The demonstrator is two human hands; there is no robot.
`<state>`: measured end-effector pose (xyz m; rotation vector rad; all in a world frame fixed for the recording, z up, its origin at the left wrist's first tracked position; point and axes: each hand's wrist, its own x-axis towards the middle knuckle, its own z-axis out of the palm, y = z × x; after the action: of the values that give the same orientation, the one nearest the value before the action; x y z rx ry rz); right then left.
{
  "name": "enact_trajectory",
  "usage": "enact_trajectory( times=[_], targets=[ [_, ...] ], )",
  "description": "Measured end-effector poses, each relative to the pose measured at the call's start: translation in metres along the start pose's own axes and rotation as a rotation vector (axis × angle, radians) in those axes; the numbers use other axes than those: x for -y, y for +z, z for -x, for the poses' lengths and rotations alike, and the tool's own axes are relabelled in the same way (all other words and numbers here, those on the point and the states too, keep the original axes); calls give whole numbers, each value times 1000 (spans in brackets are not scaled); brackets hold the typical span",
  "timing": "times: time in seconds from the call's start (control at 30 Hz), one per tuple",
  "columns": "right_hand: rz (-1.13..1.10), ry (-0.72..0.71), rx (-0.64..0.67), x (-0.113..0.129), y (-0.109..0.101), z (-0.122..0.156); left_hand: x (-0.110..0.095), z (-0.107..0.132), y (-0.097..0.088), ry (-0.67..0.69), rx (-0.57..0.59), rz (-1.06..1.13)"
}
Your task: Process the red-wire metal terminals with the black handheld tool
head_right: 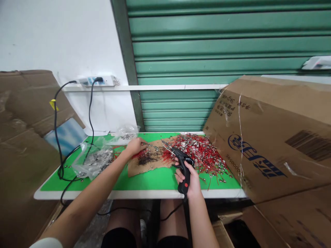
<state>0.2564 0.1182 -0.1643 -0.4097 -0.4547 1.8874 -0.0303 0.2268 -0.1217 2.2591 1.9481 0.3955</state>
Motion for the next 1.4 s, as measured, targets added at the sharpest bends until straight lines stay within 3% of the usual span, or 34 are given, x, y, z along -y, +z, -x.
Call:
enact_trajectory(
  times=[0.27, 0.47, 0.63, 0.8, 1.0, 1.17, 1.4],
  targets=[
    [-7, 17, -6, 1, 0, 0, -4, 2, 2, 4, -19, -63],
    [-4, 9, -16, 0, 1, -1, -1, 23, -10, 92, -166, -20],
    [17, 11, -12, 0, 4, 0, 5, 62, -5, 173, -13, 150],
    [12, 18, -16, 0, 6, 0, 9, 86, -1, 81, 56, 312],
    [-4, 25, -26, 0, 7, 2, 1, 101, 7, 94, -114, 13],
    [13, 29, -29, 0, 7, 2, -6, 108, 11, 78, -102, 1],
    [79, 10, -23, -1, 7, 1, -3, 99, 13, 92, -89, 0]
  ],
)
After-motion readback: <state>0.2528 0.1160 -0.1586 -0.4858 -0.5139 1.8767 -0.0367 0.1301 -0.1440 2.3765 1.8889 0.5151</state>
